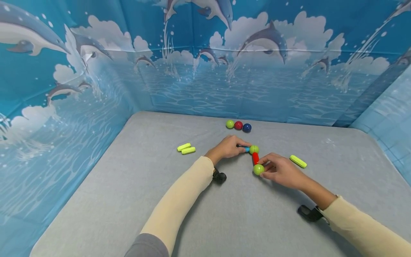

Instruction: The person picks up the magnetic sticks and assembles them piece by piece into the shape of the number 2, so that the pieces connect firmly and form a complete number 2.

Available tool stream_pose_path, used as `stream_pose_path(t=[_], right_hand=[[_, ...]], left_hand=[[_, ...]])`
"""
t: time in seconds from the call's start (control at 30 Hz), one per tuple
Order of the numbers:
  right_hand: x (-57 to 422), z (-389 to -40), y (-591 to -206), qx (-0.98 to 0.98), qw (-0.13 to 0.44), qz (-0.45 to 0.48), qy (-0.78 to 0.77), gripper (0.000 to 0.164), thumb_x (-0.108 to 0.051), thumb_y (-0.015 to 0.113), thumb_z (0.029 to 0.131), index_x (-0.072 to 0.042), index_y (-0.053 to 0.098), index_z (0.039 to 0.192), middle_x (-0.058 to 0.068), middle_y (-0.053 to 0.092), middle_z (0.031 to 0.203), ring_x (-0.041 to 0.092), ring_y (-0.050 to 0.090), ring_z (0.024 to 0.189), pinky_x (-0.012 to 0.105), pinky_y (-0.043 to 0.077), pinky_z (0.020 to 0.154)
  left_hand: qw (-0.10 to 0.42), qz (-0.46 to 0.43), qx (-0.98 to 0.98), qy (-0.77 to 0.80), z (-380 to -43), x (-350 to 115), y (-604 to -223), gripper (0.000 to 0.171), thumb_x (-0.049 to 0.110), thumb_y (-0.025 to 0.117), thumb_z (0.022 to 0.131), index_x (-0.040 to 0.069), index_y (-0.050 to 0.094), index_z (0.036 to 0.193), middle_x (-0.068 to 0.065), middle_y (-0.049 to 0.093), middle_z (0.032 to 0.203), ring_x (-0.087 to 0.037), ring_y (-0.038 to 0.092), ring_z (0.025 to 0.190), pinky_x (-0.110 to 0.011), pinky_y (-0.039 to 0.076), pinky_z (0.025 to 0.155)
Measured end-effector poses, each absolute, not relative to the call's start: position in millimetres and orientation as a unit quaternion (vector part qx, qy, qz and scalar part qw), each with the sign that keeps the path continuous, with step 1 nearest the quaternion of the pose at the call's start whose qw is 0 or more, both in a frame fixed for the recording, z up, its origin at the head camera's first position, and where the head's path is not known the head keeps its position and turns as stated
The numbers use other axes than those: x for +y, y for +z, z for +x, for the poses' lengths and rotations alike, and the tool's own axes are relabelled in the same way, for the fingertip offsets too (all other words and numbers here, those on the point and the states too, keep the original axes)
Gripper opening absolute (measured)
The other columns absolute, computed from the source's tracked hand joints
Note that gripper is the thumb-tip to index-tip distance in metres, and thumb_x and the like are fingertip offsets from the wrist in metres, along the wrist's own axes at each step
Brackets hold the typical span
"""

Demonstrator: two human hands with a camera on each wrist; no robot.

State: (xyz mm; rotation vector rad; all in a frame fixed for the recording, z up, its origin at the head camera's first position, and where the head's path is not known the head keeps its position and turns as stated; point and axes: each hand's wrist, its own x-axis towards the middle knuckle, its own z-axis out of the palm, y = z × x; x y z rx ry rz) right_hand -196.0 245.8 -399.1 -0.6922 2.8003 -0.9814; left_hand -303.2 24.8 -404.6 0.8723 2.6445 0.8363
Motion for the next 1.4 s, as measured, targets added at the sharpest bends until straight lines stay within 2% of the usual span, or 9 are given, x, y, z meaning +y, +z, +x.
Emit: stream_pose_path(t=[0.23,0.33,0.47,0.73,0.93,1.0,1.1,1.23,1.4], right_hand=[[242.4,-200.1,-399.2,0.920,0.062,-0.225,-0.315,0.028,-0.009,0.076,0.085,-0.005,0.065,0.110,0.012,0.067,0.109,0.022,0.069,0.094,0.028,0.058,0.075],[240.9,-202.2,-397.9,0.920,0.064,-0.230,-0.311,0.028,-0.010,0.076,0.085,-0.004,0.065,0.109,0.012,0.067,0.107,0.022,0.069,0.094,0.030,0.058,0.076],[238.7,-205.1,-395.7,0.920,0.066,-0.234,-0.309,0.028,-0.009,0.076,0.085,-0.003,0.064,0.109,0.012,0.068,0.106,0.022,0.068,0.094,0.033,0.058,0.076],[234.8,-211.7,-398.5,0.918,0.072,-0.244,-0.305,0.026,-0.008,0.075,0.085,-0.006,0.066,0.109,0.010,0.069,0.103,0.017,0.066,0.090,0.028,0.055,0.073],[233.6,-215.6,-398.2,0.916,0.085,-0.244,-0.307,0.022,-0.009,0.074,0.086,-0.007,0.065,0.106,0.008,0.067,0.099,0.015,0.063,0.087,0.025,0.053,0.069],[234.8,-216.0,-397.8,0.916,0.091,-0.240,-0.308,0.023,-0.009,0.074,0.087,-0.007,0.065,0.107,0.008,0.067,0.099,0.015,0.063,0.087,0.025,0.053,0.068],[236.8,-216.5,-397.0,0.917,0.099,-0.234,-0.309,0.024,-0.010,0.075,0.086,-0.007,0.064,0.108,0.008,0.067,0.099,0.016,0.062,0.087,0.025,0.053,0.068],[238.6,-217.5,-395.5,0.916,0.106,-0.227,-0.313,0.025,-0.011,0.075,0.086,-0.007,0.063,0.109,0.008,0.066,0.099,0.017,0.060,0.089,0.025,0.052,0.070],[238.8,-217.9,-394.6,0.915,0.112,-0.223,-0.317,0.024,-0.009,0.074,0.087,-0.007,0.062,0.107,0.007,0.065,0.098,0.018,0.059,0.089,0.025,0.052,0.070]], left_hand=[[0.111,0.302,0.904,0.282,-305.1,27.1,-404.0,0.033,0.020,0.062,0.099,0.029,0.067,0.130,0.001,0.064,0.137,-0.007,0.054,0.086,-0.019,0.039,0.075],[0.107,0.302,0.905,0.280,-306.0,27.4,-403.4,0.033,0.019,0.062,0.098,0.029,0.068,0.129,0.001,0.065,0.136,-0.006,0.062,0.104,-0.019,0.043,0.082],[0.099,0.299,0.909,0.275,-307.7,27.0,-402.6,0.033,0.018,0.062,0.098,0.028,0.068,0.129,0.001,0.065,0.136,-0.009,0.061,0.121,-0.020,0.046,0.089],[0.096,0.289,0.913,0.270,-310.4,26.7,-406.1,0.033,0.019,0.061,0.099,0.029,0.067,0.129,0.001,0.065,0.136,-0.007,0.062,0.114,-0.018,0.042,0.082],[0.090,0.282,0.915,0.276,-310.4,28.2,-407.3,0.032,0.021,0.061,0.099,0.027,0.067,0.130,0.002,0.065,0.136,-0.011,0.060,0.126,-0.026,0.049,0.099],[0.092,0.277,0.913,0.286,-310.3,27.1,-406.7,0.032,0.022,0.060,0.100,0.024,0.066,0.131,0.002,0.065,0.136,-0.013,0.060,0.125,-0.028,0.050,0.101],[0.078,0.270,0.910,0.304,-311.4,20.5,-403.3,0.033,0.020,0.058,0.100,0.019,0.066,0.132,0.001,0.067,0.132,-0.015,0.064,0.117,-0.027,0.053,0.092],[0.027,0.258,0.910,0.324,-315.2,2.3,-394.3,0.035,0.005,0.053,0.098,0.013,0.067,0.129,-0.002,0.072,0.123,-0.016,0.067,0.105,-0.020,0.051,0.073],[-0.026,0.245,0.910,0.334,-308.8,-32.5,-380.3,0.045,-0.009,0.045,0.092,0.011,0.072,0.122,-0.006,0.075,0.112,-0.019,0.068,0.099,-0.022,0.046,0.069]])
